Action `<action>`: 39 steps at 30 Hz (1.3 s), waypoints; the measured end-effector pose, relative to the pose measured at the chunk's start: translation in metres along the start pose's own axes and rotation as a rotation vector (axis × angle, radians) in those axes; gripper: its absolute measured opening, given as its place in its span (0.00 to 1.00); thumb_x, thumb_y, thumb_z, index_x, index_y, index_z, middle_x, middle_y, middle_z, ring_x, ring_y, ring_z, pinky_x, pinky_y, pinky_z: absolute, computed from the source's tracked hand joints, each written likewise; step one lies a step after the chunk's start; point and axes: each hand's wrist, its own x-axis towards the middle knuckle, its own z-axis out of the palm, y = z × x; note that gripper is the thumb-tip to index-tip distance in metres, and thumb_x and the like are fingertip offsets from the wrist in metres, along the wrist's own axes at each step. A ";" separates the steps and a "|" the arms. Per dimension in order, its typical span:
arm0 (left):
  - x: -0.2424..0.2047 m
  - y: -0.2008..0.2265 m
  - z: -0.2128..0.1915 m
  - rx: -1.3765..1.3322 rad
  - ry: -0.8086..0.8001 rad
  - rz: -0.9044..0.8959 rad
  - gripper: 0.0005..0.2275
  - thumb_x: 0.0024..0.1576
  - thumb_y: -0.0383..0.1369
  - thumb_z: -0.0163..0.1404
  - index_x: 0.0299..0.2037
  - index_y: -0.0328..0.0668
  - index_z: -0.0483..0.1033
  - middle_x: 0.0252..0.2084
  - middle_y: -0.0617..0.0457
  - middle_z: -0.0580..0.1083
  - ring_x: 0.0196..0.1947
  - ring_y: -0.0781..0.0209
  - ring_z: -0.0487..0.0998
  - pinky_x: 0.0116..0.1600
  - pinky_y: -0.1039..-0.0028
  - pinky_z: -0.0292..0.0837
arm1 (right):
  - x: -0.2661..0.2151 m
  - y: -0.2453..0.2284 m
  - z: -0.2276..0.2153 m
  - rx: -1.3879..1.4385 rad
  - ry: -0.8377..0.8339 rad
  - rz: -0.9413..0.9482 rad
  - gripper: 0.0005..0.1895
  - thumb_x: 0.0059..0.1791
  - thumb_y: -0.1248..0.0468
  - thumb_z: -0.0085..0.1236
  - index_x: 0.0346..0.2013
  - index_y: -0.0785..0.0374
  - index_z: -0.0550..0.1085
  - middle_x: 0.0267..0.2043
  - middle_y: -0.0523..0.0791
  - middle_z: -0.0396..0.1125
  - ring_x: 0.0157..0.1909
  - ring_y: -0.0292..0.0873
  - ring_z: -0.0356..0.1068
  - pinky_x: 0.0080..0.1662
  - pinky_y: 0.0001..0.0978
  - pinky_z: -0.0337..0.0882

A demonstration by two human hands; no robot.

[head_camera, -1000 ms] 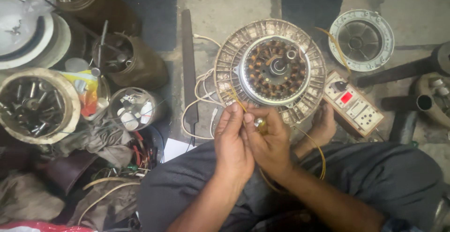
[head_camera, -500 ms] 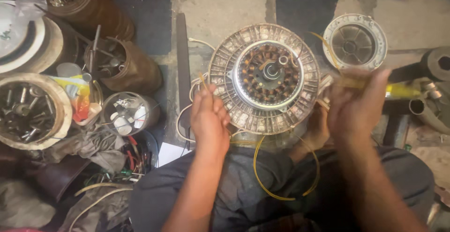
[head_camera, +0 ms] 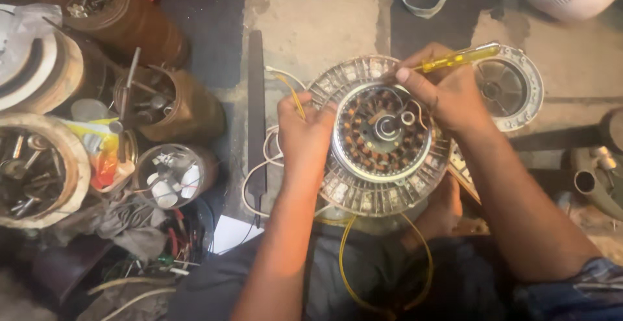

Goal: The person sits on the floor and uses a yellow test probe to check electrical continuity on the copper windings of a disassembled motor stator. They systematically touch the probe to various points on the stator while holding a wire, likely testing for faults or connections.

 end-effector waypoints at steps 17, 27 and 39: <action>0.011 0.017 -0.008 -0.401 -0.076 -0.227 0.08 0.64 0.27 0.47 0.51 0.36 0.64 0.33 0.48 0.76 0.22 0.72 0.64 0.25 0.82 0.59 | -0.004 0.016 0.012 0.452 0.392 0.146 0.07 0.56 0.66 0.54 0.44 0.67 0.68 0.40 0.55 0.73 0.38 0.42 0.75 0.43 0.34 0.79; 0.016 0.020 -0.023 -0.542 -0.180 -0.268 0.04 0.64 0.28 0.49 0.45 0.41 0.67 0.39 0.47 0.77 0.28 0.71 0.68 0.30 0.81 0.63 | -0.010 0.008 -0.029 0.574 0.513 -0.026 0.06 0.58 0.70 0.56 0.47 0.67 0.68 0.41 0.52 0.71 0.42 0.44 0.75 0.46 0.37 0.77; 0.014 0.022 -0.027 -0.485 -0.187 -0.201 0.05 0.64 0.30 0.53 0.44 0.37 0.71 0.40 0.49 0.76 0.31 0.70 0.68 0.33 0.79 0.62 | -0.079 0.010 -0.056 0.446 0.674 0.033 0.07 0.58 0.68 0.55 0.47 0.69 0.68 0.41 0.53 0.72 0.39 0.44 0.73 0.46 0.36 0.78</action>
